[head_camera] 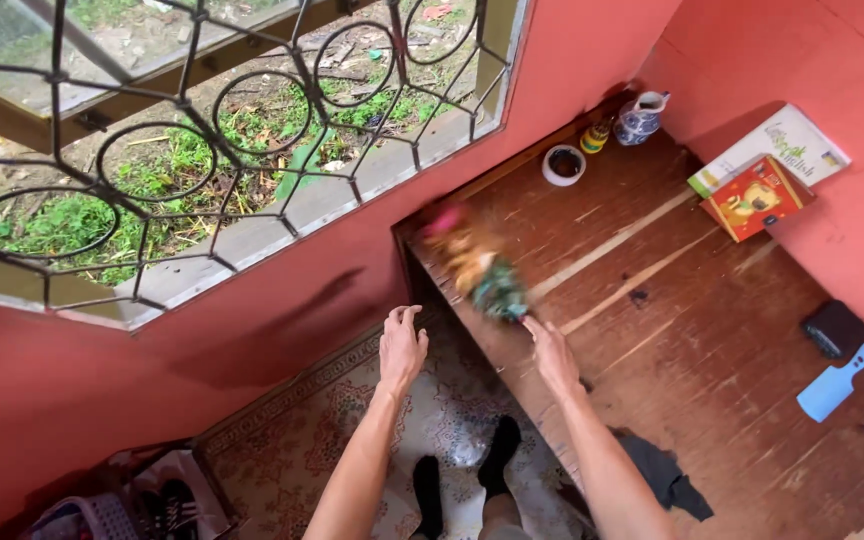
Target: Organizing various objects on a wooden table and in a drawer.
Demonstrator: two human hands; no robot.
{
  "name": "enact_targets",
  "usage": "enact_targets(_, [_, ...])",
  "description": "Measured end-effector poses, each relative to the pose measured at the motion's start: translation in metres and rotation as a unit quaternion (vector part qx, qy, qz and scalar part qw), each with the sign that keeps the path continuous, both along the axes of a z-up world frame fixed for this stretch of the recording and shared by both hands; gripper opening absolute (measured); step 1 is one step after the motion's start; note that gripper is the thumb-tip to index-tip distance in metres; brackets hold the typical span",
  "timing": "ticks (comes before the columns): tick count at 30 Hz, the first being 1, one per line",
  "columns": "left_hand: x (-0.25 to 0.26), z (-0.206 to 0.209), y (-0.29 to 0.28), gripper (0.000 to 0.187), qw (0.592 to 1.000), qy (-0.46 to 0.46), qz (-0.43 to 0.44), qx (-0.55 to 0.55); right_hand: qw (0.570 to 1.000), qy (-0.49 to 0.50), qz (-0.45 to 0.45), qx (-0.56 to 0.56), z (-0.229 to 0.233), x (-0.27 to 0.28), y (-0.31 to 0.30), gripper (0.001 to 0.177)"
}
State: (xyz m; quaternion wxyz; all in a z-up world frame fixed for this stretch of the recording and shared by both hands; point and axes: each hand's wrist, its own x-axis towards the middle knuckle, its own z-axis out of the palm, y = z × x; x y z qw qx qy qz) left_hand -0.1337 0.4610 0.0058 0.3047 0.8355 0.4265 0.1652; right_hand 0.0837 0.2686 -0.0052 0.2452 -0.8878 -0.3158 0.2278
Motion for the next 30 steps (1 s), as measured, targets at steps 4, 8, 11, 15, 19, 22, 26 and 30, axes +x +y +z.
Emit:
enact_targets(4, [-0.018,0.006,-0.005,0.049,1.0,0.004,-0.017,-0.016,0.998,-0.026,0.051,0.023,-0.003,-0.023,-0.016,0.045])
enact_targets(8, [-0.027,0.008,-0.017,0.048,0.998,0.018,-0.027,-0.047,0.998,-0.037,-0.027,0.032,-0.031,-0.039,-0.045,0.054])
enact_targets(11, [-0.028,0.003,-0.03,0.048,0.997,0.009,-0.055,-0.053,0.999,-0.023,-0.002,0.039,-0.006,-0.057,-0.062,0.05])
enact_targets(15, [-0.026,-0.003,-0.057,0.049,0.995,-0.006,-0.085,-0.06,0.996,-0.031,-0.082,-0.001,0.029,-0.073,-0.084,0.042])
enact_targets(19, [-0.03,-0.006,-0.077,0.049,0.993,-0.017,-0.105,-0.05,0.985,0.058,-0.159,-0.043,0.053,-0.092,-0.1,0.033])
enact_targets(22, [-0.03,-0.004,-0.092,0.049,0.993,-0.01,-0.105,-0.054,0.972,0.173,-0.15,-0.047,0.074,-0.101,-0.107,0.036])
enact_targets(26, [-0.04,0.0,-0.116,0.049,0.994,0.003,-0.102,-0.045,0.998,-0.022,-0.062,-0.019,0.022,-0.097,-0.143,0.036])
enact_targets(30, [-0.045,0.002,-0.152,0.05,0.995,0.011,-0.088,-0.046,0.994,-0.097,0.046,-0.015,-0.005,-0.101,-0.186,0.04])
